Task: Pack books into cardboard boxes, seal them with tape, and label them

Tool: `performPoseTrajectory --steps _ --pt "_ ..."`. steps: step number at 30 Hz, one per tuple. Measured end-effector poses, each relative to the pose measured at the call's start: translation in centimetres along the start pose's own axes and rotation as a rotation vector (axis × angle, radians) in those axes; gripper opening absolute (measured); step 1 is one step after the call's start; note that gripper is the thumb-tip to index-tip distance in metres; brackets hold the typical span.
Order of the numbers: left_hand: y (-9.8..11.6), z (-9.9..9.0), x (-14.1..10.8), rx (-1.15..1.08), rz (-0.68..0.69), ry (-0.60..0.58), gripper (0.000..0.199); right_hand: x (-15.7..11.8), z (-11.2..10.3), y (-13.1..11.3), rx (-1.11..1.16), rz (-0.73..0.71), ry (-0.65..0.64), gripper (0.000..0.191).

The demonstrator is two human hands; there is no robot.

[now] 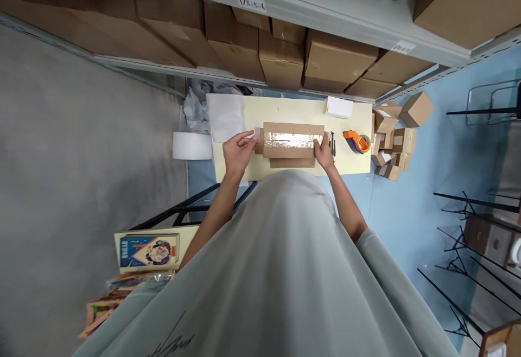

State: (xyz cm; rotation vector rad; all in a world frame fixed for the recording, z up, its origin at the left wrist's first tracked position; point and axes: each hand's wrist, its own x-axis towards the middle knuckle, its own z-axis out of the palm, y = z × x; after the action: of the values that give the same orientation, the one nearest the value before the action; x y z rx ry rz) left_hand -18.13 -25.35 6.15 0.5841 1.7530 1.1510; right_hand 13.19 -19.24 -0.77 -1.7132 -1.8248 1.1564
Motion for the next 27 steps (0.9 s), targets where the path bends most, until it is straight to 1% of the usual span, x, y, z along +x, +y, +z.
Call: performPoseTrajectory --steps 3,5,10,15,20,27 --pt "1.9 -0.6 -1.5 -0.140 -0.030 -0.073 0.059 -0.6 0.3 -0.3 0.064 0.044 0.015 0.085" --pt "3.6 -0.7 -2.7 -0.196 -0.045 -0.114 0.065 -0.9 0.4 -0.3 0.085 0.040 0.015 0.087" --pt "7.7 -0.6 -5.8 -0.269 -0.032 -0.200 0.061 -0.8 0.5 -0.1 0.074 0.034 0.018 0.094" --pt "10.7 -0.3 -8.0 -0.313 0.025 -0.242 0.049 -0.6 0.5 -0.2 0.083 0.010 0.001 0.094" --pt "12.4 0.0 -9.2 -0.311 0.065 -0.266 0.036 -0.7 0.2 -0.9 0.108 0.016 -0.001 0.093" --pt "13.0 0.4 -9.8 -0.254 0.055 -0.259 0.035 -0.8 0.0 -1.8 0.110 0.028 -0.002 0.096"
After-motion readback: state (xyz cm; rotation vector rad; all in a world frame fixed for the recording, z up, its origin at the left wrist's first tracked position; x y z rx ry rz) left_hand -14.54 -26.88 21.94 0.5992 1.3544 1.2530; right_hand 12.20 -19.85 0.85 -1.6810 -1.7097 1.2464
